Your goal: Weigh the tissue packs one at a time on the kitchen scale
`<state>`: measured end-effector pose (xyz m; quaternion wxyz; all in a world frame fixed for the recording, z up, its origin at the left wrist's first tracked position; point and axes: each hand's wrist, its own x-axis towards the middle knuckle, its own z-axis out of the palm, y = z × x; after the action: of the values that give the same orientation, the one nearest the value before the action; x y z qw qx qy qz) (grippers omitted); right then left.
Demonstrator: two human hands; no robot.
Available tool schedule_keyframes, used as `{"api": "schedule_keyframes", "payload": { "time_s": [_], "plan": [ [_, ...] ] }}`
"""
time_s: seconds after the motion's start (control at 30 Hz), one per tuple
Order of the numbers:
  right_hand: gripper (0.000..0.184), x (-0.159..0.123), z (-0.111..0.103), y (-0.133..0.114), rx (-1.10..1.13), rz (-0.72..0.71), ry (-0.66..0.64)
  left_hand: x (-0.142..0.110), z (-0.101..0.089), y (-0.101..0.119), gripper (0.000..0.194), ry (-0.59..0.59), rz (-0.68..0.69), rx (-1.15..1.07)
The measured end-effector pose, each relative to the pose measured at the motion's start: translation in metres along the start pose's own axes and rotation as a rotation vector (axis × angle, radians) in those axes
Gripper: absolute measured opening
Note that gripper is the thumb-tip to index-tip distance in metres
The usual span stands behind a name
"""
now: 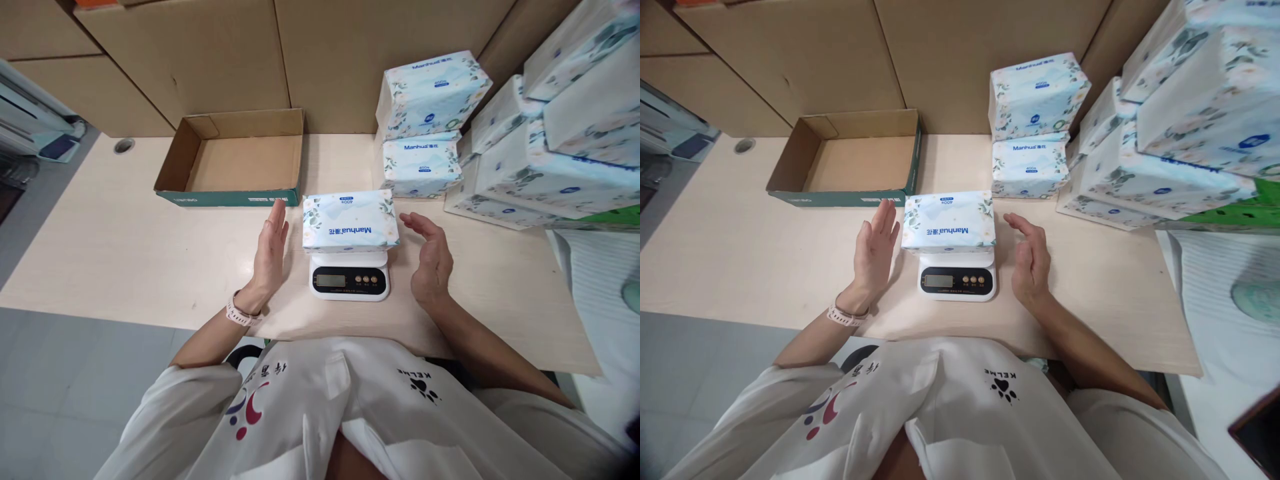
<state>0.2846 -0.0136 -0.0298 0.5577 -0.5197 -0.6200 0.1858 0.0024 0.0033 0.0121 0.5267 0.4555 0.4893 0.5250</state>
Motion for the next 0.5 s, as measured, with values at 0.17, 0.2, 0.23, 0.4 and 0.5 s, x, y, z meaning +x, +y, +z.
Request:
{"api": "schedule_keyframes", "payload": {
  "time_s": [0.17,0.2,0.23,0.4,0.5],
  "plan": [
    [0.051,0.0,-0.002,-0.01,-0.071,-0.07,-0.041,-0.003,0.002,-0.001,0.081,-0.033,0.012,-0.002],
    [0.05,-0.001,-0.002,-0.013,-0.092,-0.078,-0.061,-0.004,0.003,-0.001,0.081,-0.044,0.016,0.003],
    [0.05,-0.001,-0.002,-0.015,-0.113,-0.082,-0.08,-0.005,0.003,-0.003,0.081,-0.055,0.021,0.005],
    [0.049,-0.003,0.0,-0.023,-0.204,-0.101,-0.109,-0.008,0.001,-0.015,0.075,-0.128,0.049,0.016],
    [0.048,-0.002,0.001,-0.024,-0.206,-0.114,-0.098,-0.007,-0.002,-0.022,0.073,-0.146,0.068,0.031]
  ]
}}
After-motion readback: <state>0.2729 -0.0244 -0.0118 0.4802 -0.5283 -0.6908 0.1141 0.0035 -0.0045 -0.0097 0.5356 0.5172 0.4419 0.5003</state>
